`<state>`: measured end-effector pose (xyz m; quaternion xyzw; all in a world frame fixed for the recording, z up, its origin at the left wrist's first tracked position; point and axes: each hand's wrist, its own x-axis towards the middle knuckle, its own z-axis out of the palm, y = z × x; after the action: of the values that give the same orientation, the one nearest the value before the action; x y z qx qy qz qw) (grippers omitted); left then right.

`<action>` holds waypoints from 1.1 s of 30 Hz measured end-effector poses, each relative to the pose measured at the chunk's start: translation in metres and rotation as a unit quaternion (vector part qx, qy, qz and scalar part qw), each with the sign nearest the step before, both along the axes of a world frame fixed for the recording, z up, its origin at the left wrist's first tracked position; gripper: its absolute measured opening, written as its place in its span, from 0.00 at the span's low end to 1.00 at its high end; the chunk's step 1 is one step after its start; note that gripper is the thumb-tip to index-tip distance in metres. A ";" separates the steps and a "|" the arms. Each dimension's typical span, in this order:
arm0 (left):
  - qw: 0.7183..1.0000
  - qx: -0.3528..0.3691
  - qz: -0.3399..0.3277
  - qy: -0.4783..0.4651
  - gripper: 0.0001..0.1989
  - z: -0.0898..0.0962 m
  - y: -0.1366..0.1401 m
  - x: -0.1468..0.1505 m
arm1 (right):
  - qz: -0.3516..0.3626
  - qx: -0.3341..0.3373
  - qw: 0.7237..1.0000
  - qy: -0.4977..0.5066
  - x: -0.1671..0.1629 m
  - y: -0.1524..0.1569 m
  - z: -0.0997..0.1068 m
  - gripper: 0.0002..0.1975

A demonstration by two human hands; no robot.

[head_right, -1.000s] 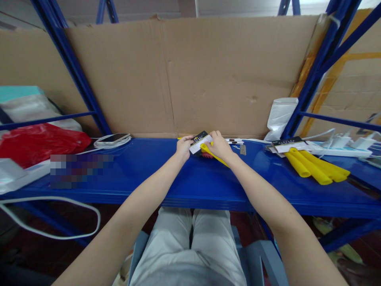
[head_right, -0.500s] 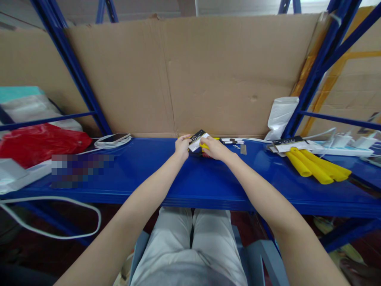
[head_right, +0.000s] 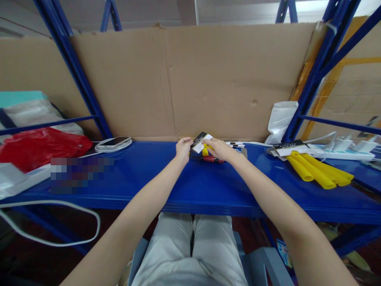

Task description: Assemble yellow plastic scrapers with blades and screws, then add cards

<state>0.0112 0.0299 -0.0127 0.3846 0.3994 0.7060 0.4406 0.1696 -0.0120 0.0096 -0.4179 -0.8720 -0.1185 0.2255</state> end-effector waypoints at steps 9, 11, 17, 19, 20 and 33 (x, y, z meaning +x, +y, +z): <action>0.992 -0.053 -0.118 0.014 0.13 0.005 -0.015 0.006 | -0.083 -0.016 0.996 -0.033 0.049 -0.011 0.019 0.20; 0.989 -0.076 -0.121 0.029 0.14 0.005 -0.017 0.006 | -0.146 -0.014 0.989 -0.031 0.070 -0.016 0.024 0.20; 0.988 -0.092 -0.109 0.059 0.14 0.006 -0.019 0.004 | -0.332 -0.109 0.936 -0.033 0.124 -0.038 0.030 0.21; 0.987 -0.094 -0.108 0.067 0.14 0.007 -0.020 0.004 | -0.364 -0.135 0.920 -0.053 0.138 -0.046 0.027 0.21; 0.987 -0.096 -0.108 0.071 0.13 0.007 -0.020 0.004 | -0.375 -0.143 0.914 -0.057 0.144 -0.049 0.024 0.20; 0.986 -0.097 -0.103 0.083 0.12 0.008 -0.023 0.005 | -0.345 -0.152 0.922 -0.085 0.171 -0.036 -0.025 0.14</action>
<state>0.0157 0.0066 -0.0043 0.4367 0.4596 0.5798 0.5117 0.3409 -0.0480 -0.0156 -0.7107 -0.6971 -0.0903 0.0290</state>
